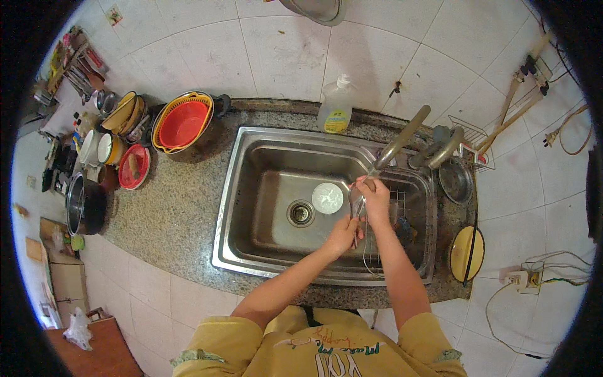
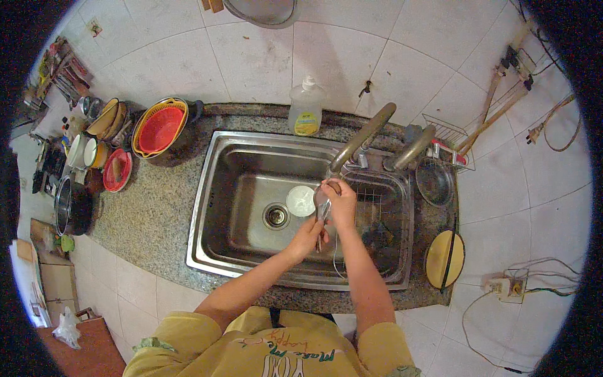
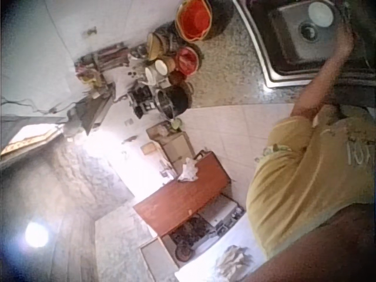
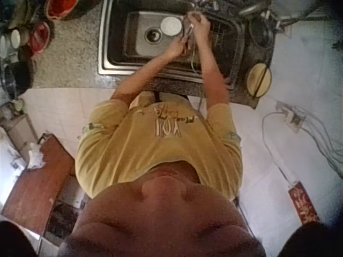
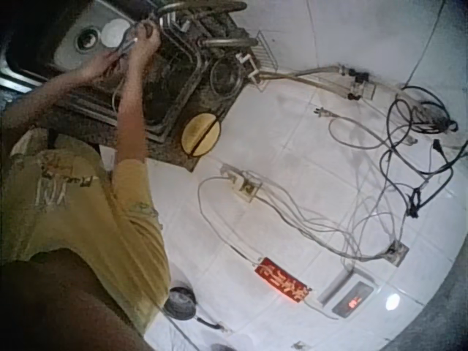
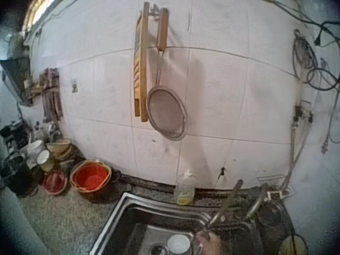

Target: The person washes a metal pot, a spoon, and a white bowl in a kitchen sink. They use a sponge and running water to scrub the items, rinsing them thoroughly before placing them aside.

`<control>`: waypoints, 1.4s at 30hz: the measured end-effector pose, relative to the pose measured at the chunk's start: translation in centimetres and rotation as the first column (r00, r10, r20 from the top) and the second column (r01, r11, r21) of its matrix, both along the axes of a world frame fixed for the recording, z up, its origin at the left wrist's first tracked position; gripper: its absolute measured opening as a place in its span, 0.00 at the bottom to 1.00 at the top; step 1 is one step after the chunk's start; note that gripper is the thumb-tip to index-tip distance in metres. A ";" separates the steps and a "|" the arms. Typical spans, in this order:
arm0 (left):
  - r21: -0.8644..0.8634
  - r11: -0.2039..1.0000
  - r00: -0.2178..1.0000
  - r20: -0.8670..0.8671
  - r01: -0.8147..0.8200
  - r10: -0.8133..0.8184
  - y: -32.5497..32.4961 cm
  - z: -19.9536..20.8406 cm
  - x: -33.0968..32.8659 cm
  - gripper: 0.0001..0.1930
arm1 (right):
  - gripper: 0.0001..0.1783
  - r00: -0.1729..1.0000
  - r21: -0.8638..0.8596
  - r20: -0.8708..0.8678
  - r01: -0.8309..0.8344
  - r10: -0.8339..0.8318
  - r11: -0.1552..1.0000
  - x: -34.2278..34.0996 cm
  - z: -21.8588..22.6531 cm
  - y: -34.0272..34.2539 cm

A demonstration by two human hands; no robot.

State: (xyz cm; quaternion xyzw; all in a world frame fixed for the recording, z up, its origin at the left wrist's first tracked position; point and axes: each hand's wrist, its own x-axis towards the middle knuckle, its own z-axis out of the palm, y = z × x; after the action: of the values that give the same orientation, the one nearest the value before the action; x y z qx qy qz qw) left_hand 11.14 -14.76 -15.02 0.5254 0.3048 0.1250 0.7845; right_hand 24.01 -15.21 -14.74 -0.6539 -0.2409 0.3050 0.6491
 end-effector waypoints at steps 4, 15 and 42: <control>0.005 1.000 0.993 -0.117 -0.002 0.002 2.0 -0.3 0.8 0.17 | 0.09 0.989 -0.099 -0.146 0.019 -0.034 0.995 -2.8 1.8 -0.9; 0.213 0.976 0.999 -0.018 0.049 -0.046 2.6 1.5 0.8 0.11 | 0.11 0.985 0.162 -0.023 0.170 -0.169 0.972 1.5 0.6 1.3; -0.087 0.985 0.968 0.189 -0.150 0.164 6.1 3.5 2.1 0.12 | 0.17 0.963 0.062 -0.122 -0.234 0.240 0.970 -1.6 2.6 1.4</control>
State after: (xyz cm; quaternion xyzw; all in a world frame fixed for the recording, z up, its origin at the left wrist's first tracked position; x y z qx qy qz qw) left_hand 13.28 -8.63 -11.52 0.4564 0.2712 0.2266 0.8166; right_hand 22.38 -13.82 -12.09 -0.5839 -0.2821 0.4163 0.6373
